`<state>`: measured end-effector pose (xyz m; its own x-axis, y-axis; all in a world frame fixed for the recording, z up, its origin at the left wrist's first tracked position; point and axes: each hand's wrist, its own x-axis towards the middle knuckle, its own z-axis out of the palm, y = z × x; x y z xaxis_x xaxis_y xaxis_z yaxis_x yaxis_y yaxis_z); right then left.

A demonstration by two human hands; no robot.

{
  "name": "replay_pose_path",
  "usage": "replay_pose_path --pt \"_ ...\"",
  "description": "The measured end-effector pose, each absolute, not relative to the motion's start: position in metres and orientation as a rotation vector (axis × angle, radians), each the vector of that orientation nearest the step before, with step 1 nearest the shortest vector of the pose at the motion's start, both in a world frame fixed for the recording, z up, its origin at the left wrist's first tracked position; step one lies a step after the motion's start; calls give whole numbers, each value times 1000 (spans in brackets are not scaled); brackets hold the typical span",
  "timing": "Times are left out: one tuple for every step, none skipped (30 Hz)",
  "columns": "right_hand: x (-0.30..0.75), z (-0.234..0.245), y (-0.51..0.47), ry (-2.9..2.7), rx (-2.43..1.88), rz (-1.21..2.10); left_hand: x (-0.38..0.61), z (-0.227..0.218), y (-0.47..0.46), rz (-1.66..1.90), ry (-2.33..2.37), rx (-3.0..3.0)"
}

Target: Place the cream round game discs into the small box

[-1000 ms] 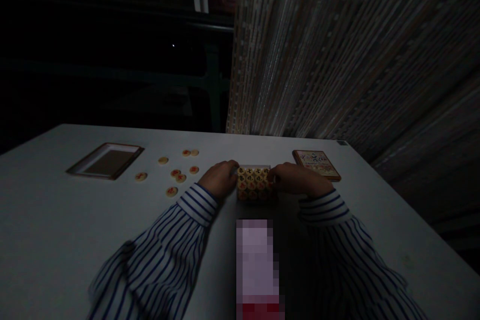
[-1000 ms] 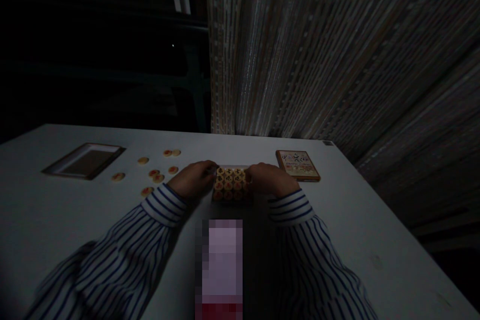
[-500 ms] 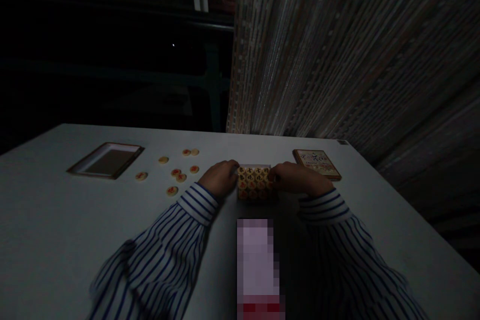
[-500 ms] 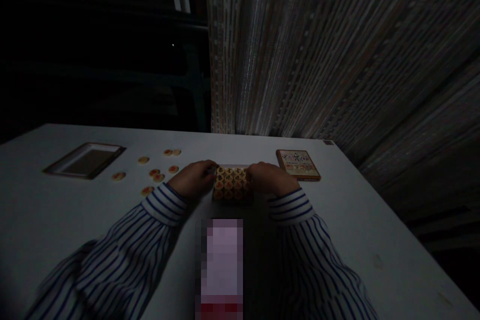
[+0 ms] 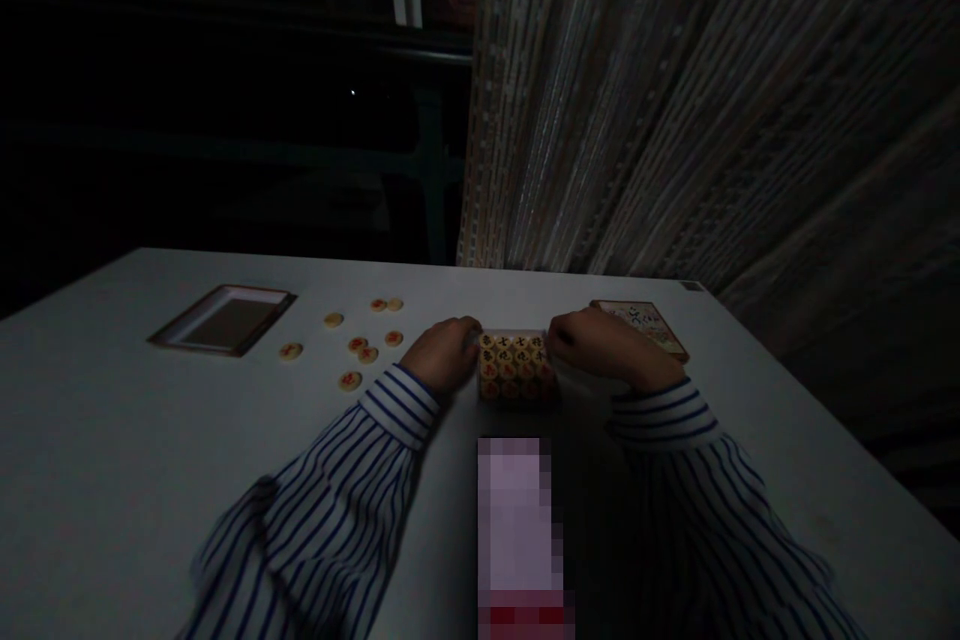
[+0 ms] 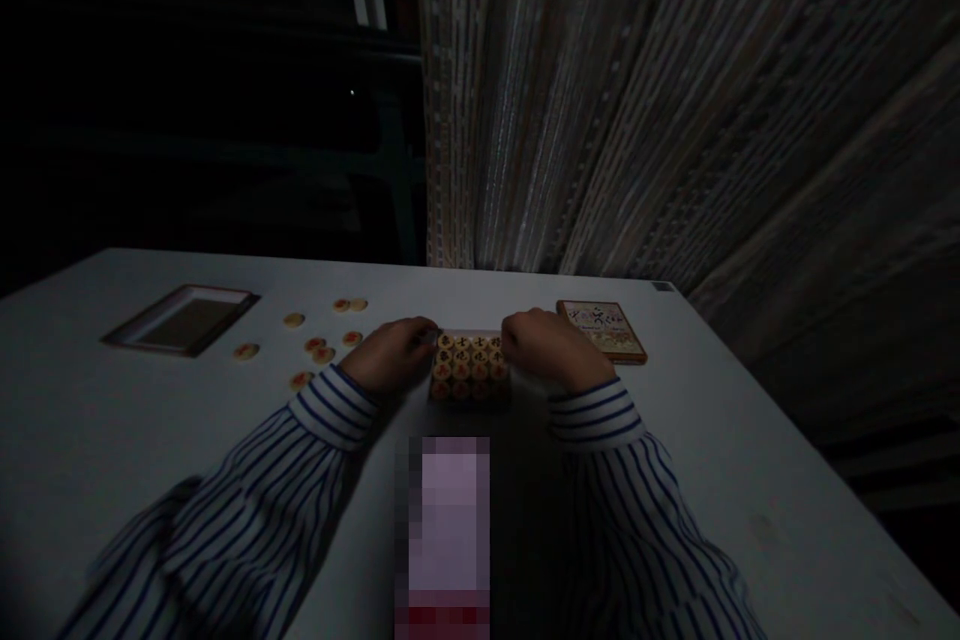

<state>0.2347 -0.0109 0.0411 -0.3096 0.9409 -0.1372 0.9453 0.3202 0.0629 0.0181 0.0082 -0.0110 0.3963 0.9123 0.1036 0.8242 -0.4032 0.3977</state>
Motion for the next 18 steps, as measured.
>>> replay_pose_path --pt "234 43 -12 2442 1755 -9 19 -10 8 448 1528 2392" --pt "234 45 -12 2454 1757 16 19 -10 7 447 1537 2413" --pt "233 46 -13 2466 1755 34 20 -9 7 448 1551 2431" --pt "233 47 -13 2475 1757 46 20 -8 6 450 1566 2446" --pt "232 48 -14 2478 1758 51 21 -8 6 456 1575 2458" --pt "231 48 -14 2474 1760 50 21 -7 5 467 1580 2467" --pt "231 48 -14 2469 1762 45 21 -6 5 482 1580 2475" --pt "230 48 -14 2463 1767 44 21 -6 5 495 1577 2479" --pt "229 47 -14 2459 1771 44 21 -5 5 506 1572 2479" --pt "228 47 -14 2460 1772 46 21 -5 5 514 1566 2476" --pt "228 47 -14 2465 1771 49 21 -4 5 523 1564 2468" --pt "227 47 -14 2476 1768 56 21 -4 6 530 1561 2459" --pt "226 47 -15 2491 1761 64 20 -3 6 537 1557 2453" --pt "226 47 -16 2503 1757 73 20 -3 6 544 1554 2448" --pt "226 47 -16 2516 1755 80 20 -2 6 555 1551 2447" --pt "225 48 -17 2525 1757 88 20 -1 5 567 1548 2448" --pt "225 48 -18 2531 1758 90 20 0 5 579 1544 2448" --pt "224 49 -18 2534 1761 90 20 1 4 593 1542 2449"
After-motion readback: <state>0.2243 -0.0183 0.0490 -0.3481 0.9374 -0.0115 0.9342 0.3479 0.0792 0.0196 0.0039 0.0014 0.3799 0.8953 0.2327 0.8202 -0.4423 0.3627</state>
